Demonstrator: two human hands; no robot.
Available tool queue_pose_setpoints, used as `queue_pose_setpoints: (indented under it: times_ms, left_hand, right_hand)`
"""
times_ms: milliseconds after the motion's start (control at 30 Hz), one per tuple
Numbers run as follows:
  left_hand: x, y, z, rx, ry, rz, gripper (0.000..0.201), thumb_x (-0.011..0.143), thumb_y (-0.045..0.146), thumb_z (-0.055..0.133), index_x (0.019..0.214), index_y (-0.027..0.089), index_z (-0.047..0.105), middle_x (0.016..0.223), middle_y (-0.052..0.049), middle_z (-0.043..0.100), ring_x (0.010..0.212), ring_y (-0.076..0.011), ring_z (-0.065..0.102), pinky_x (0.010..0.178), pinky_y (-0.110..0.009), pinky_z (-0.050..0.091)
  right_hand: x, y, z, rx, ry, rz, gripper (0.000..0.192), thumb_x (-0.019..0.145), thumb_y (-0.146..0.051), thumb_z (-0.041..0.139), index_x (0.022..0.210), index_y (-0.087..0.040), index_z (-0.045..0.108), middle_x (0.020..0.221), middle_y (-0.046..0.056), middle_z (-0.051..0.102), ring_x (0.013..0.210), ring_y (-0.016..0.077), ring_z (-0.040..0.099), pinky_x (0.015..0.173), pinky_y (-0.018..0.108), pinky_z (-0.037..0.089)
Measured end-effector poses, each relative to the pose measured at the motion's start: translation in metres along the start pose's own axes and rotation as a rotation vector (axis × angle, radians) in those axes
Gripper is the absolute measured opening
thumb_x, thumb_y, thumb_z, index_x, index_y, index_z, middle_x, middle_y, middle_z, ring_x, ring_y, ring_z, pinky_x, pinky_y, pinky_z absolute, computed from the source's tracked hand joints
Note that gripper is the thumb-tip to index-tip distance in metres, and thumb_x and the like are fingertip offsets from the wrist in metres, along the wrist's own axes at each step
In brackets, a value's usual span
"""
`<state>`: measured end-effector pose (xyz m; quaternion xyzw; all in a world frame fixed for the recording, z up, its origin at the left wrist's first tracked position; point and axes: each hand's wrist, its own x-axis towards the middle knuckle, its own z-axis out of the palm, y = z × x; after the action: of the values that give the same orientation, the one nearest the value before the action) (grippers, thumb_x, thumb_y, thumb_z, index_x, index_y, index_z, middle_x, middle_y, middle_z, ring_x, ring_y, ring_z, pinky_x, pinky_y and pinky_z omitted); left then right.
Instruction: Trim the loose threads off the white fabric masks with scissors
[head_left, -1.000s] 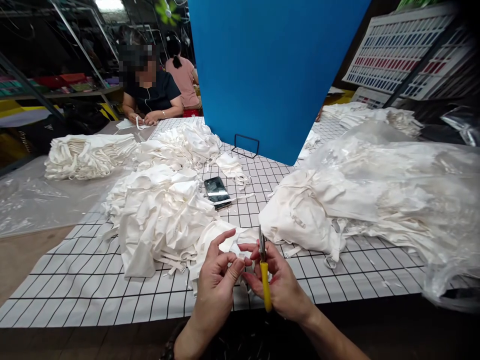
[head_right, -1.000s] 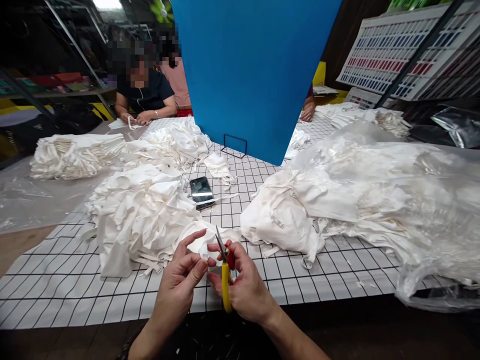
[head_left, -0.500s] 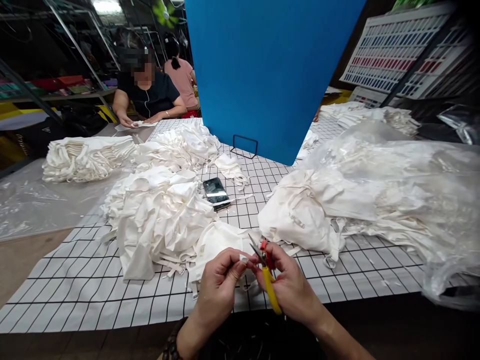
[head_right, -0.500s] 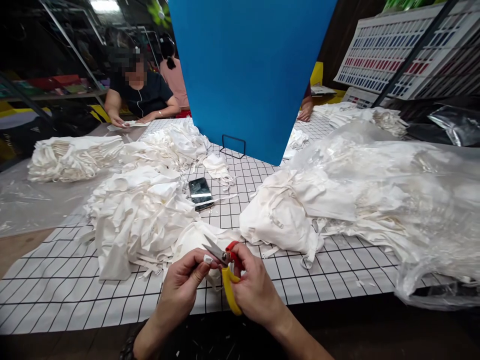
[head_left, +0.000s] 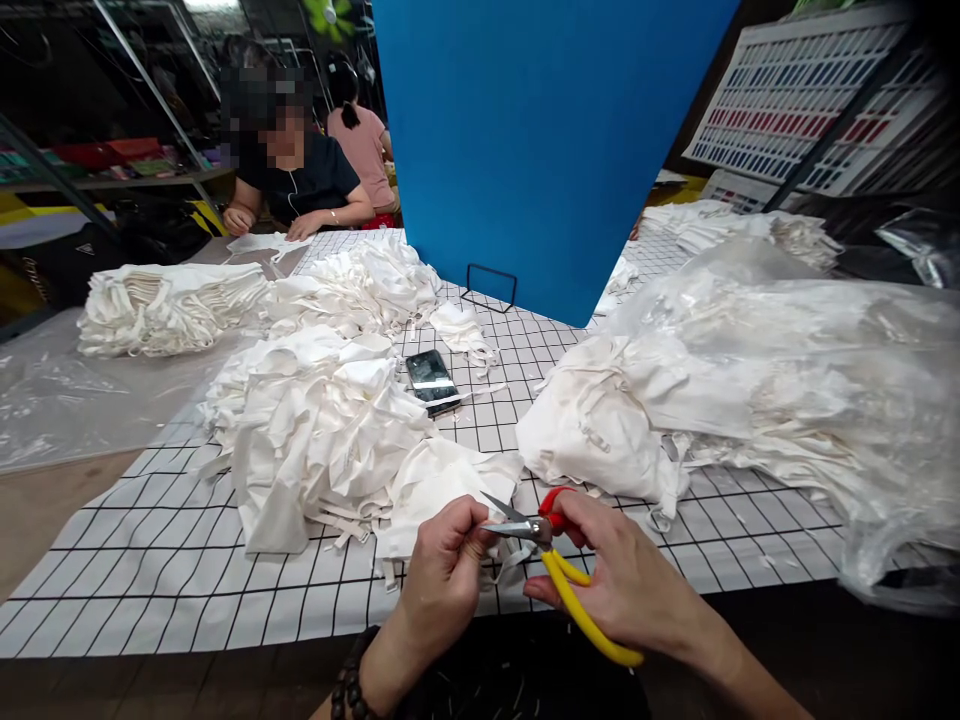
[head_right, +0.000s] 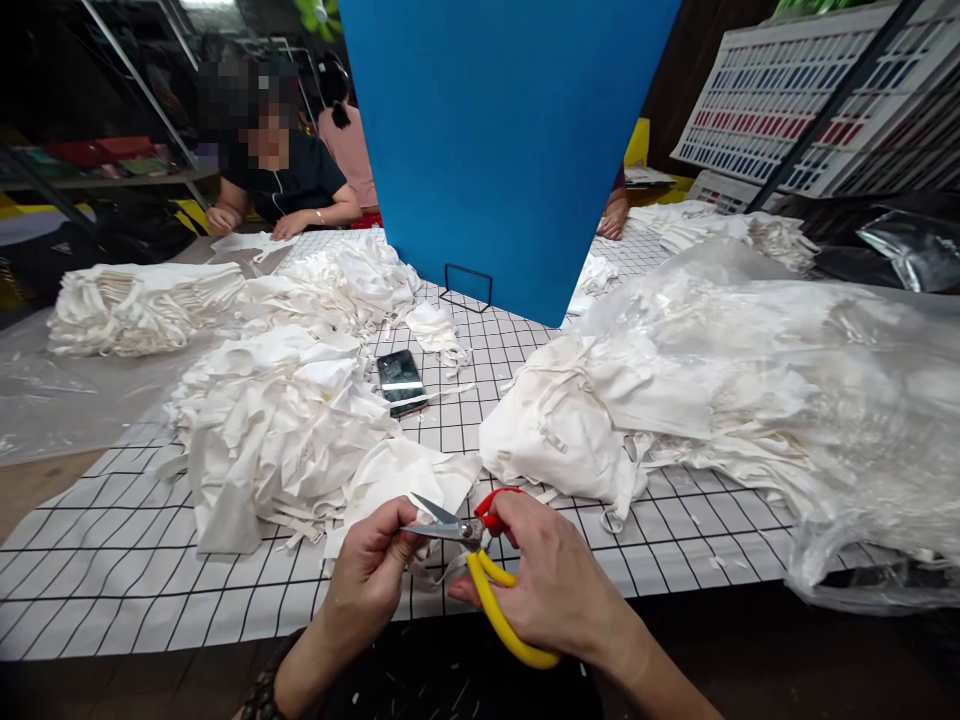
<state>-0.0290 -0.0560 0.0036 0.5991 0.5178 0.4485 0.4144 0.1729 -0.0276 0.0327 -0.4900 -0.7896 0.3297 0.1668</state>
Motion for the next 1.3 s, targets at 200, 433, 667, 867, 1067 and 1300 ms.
queue_pose_setpoints:
  times_ms: [200, 433, 667, 867, 1067, 1300]
  left_hand:
    - [0.0, 0.0, -0.001, 0.013, -0.018, 0.026, 0.022, 0.092, 0.019, 0.045, 0.071, 0.018, 0.051, 0.065, 0.001, 0.05, 0.062, -0.0132, 0.047, 0.059, -0.024, 0.036]
    - [0.0, 0.001, -0.002, 0.028, -0.037, 0.022, 0.023, 0.092, 0.018, 0.046, 0.07, 0.018, 0.053, 0.066, 0.0, 0.053, 0.062, -0.0136, 0.048, 0.059, -0.024, 0.036]
    - [0.002, 0.002, -0.006, 0.03, -0.058, 0.015, 0.023, 0.094, 0.023, 0.048, 0.074, 0.017, 0.059, 0.068, -0.001, 0.056, 0.064, -0.0135, 0.05, 0.06, -0.024, 0.037]
    - [0.002, 0.003, -0.008, 0.007, -0.085, -0.019, 0.022, 0.093, 0.023, 0.05, 0.076, 0.016, 0.062, 0.069, -0.002, 0.059, 0.064, -0.0138, 0.052, 0.06, -0.023, 0.039]
    - [0.002, 0.005, -0.009, -0.072, -0.099, -0.039, 0.023, 0.093, 0.026, 0.052, 0.076, 0.015, 0.064, 0.07, -0.002, 0.062, 0.065, -0.0133, 0.054, 0.062, -0.023, 0.041]
    - [0.004, -0.001, -0.007, -0.172, -0.124, -0.12, 0.028, 0.094, 0.035, 0.051, 0.079, 0.015, 0.064, 0.072, -0.003, 0.06, 0.067, -0.0139, 0.052, 0.063, -0.024, 0.041]
  right_hand:
    - [0.005, -0.001, -0.001, -0.03, -0.001, -0.039, 0.038, 0.068, -0.042, 0.076, 0.088, -0.021, 0.052, 0.083, 0.0, 0.058, 0.071, 0.0172, 0.051, 0.066, 0.03, 0.042]
    - [0.005, -0.002, 0.0, -0.035, -0.018, -0.027, 0.039, 0.066, -0.048, 0.077, 0.084, -0.022, 0.054, 0.075, -0.002, 0.057, 0.063, 0.0142, 0.048, 0.058, 0.026, 0.037]
    - [0.005, -0.002, 0.001, -0.132, -0.023, 0.003, 0.039, 0.07, -0.054, 0.072, 0.072, -0.021, 0.051, 0.062, -0.004, 0.053, 0.054, 0.0122, 0.043, 0.052, 0.024, 0.028]
    - [0.006, 0.0, 0.001, -0.158, -0.006, -0.045, 0.04, 0.069, -0.055, 0.072, 0.071, -0.021, 0.051, 0.06, -0.004, 0.053, 0.054, 0.0119, 0.042, 0.051, 0.023, 0.026]
    - [0.01, 0.002, 0.005, -0.119, -0.016, -0.039, 0.038, 0.069, -0.053, 0.072, 0.069, -0.021, 0.051, 0.057, -0.005, 0.05, 0.051, 0.0108, 0.039, 0.049, 0.023, 0.026]
    - [0.006, 0.014, 0.013, 0.062, -0.036, -0.021, 0.037, 0.071, -0.044, 0.074, 0.065, -0.02, 0.046, 0.055, -0.007, 0.042, 0.052, 0.0096, 0.034, 0.049, 0.023, 0.025]
